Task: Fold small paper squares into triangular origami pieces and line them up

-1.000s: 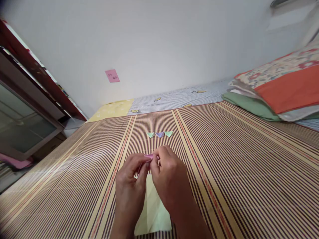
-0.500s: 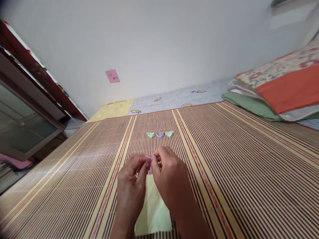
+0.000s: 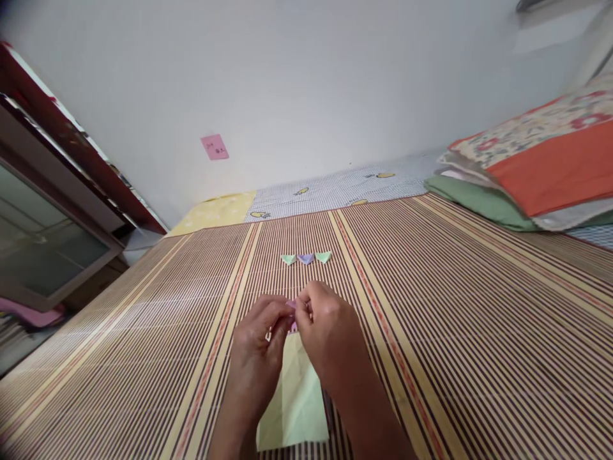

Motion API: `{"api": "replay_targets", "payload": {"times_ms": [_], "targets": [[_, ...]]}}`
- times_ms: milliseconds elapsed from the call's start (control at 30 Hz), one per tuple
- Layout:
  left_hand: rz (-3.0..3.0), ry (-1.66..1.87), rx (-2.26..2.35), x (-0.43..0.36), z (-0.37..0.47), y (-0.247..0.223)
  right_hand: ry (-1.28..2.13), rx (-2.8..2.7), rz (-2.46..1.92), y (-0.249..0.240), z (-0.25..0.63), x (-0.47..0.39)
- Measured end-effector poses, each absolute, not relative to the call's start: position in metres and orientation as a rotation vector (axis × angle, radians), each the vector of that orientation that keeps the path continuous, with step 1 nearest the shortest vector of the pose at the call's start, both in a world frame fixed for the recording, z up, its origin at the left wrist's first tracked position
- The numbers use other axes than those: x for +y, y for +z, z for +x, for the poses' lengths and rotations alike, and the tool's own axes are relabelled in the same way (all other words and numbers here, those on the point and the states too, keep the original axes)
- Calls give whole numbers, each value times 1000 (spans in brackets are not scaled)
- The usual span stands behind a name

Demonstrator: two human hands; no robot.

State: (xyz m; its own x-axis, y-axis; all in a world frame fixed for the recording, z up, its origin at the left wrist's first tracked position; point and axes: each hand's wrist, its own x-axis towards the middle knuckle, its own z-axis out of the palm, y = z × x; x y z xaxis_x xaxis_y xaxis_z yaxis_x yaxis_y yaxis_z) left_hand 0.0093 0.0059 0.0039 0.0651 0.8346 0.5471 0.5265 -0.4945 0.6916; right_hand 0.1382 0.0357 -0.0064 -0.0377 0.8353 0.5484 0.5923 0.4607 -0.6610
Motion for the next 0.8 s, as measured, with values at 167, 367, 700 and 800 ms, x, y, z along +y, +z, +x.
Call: {"api": "replay_targets", "payload": {"times_ms": [167, 367, 700, 800], "targets": [[1813, 1398, 1398, 3, 6, 8, 372, -1612, -1238, -6, 139, 38], [1234, 1380, 1197, -3, -9, 11, 296, -1560, -1187, -5, 139, 38], [1006, 1269, 912, 9, -20, -3, 93, -1621, -1197, -8, 136, 40], [975, 1279, 896, 11, -19, -6, 125, -1647, -1215, -9, 136, 40]]}}
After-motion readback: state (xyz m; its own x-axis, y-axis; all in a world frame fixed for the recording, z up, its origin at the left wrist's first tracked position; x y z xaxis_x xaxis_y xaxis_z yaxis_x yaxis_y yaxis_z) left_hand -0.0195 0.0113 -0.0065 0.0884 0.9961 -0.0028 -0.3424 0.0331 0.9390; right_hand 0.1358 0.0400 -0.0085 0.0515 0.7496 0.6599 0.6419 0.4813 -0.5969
